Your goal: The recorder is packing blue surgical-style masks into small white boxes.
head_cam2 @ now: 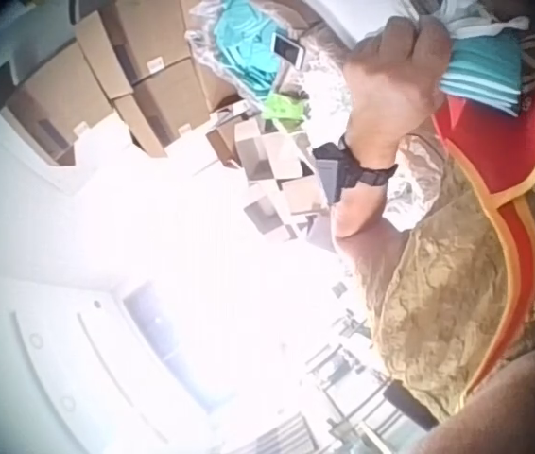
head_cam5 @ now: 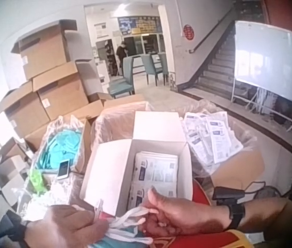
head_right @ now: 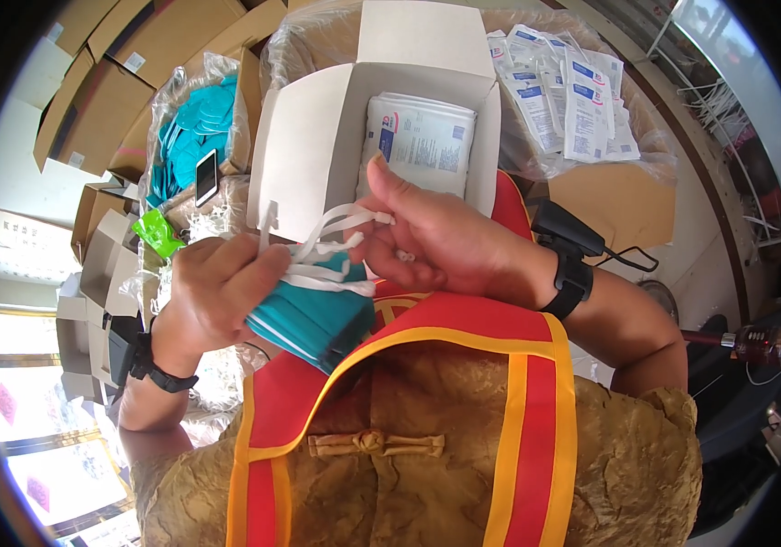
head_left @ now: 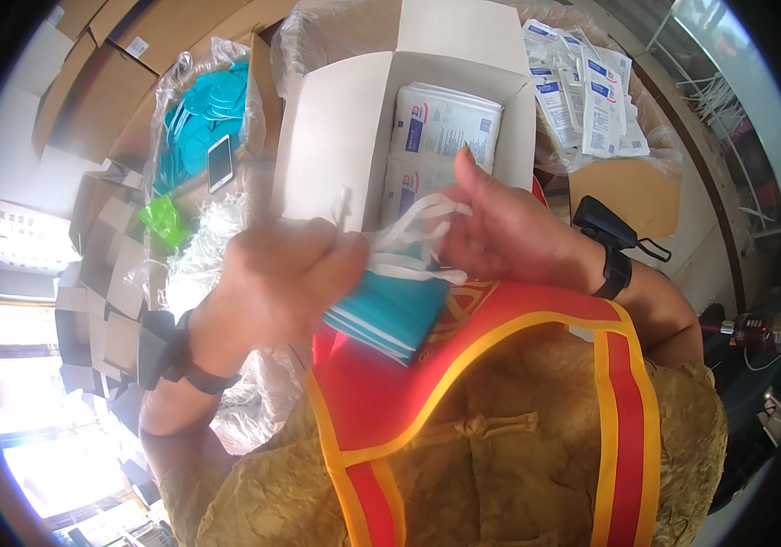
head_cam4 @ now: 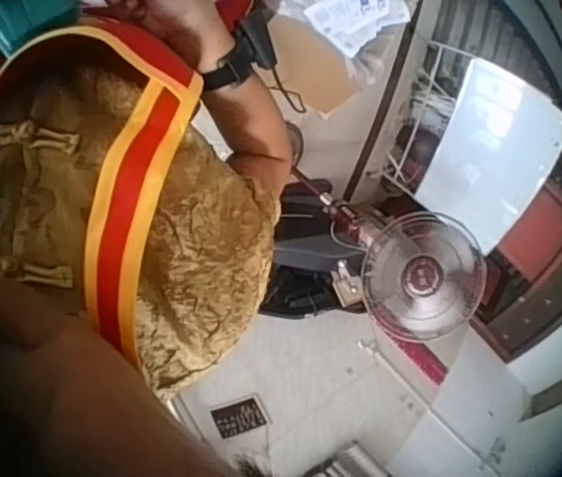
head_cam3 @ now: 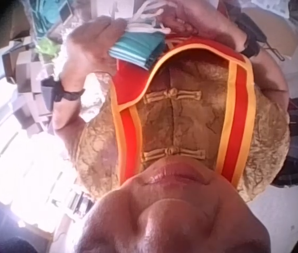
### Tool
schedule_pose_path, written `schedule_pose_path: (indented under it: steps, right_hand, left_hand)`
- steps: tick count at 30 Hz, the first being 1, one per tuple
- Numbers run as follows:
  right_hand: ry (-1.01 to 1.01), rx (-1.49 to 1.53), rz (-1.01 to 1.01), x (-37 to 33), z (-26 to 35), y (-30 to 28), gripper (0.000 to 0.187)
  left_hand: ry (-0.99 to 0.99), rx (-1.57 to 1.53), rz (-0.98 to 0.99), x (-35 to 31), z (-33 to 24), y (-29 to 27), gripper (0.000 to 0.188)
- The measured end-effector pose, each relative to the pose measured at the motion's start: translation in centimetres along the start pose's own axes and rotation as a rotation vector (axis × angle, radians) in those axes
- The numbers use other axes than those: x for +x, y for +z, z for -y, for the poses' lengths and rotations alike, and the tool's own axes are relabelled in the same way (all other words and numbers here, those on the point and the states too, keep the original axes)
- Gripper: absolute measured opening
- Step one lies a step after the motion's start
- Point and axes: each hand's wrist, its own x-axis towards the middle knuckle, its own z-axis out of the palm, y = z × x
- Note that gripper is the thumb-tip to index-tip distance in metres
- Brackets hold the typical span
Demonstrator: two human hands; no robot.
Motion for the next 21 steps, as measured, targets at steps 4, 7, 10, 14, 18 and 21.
schedule_pose_path:
  steps: [4,7,10,14,18,21]
  right_hand:
    - [-0.026,0.000,0.041,0.1,0.2,0.3,0.084]
    - [0.021,0.109,0.230,-0.3,0.7,-0.6,0.073]
    - [0.002,0.087,0.143,-0.1,0.7,0.3,0.071]
    - [0.014,0.085,0.135,-0.3,0.8,0.6,0.071]
    - [-0.023,0.029,0.048,-0.2,0.6,1.3,0.084]
    - [-0.040,0.037,0.043,-0.3,0.7,1.6,0.083]
  left_hand:
    - [-0.067,0.020,-0.006,-0.6,0.3,-0.7,0.034]
    - [-0.071,0.059,-0.033,-0.8,0.3,-0.9,0.033]
    - [-0.085,0.065,-0.030,-0.9,0.1,-1.0,0.031]
    - [-0.090,0.058,-0.030,-1.2,0.0,-1.0,0.030]
    - [-0.085,0.053,-0.029,-1.1,-0.2,-1.0,0.030]
    - [-0.082,0.049,-0.019,-1.1,-0.3,-1.0,0.029]
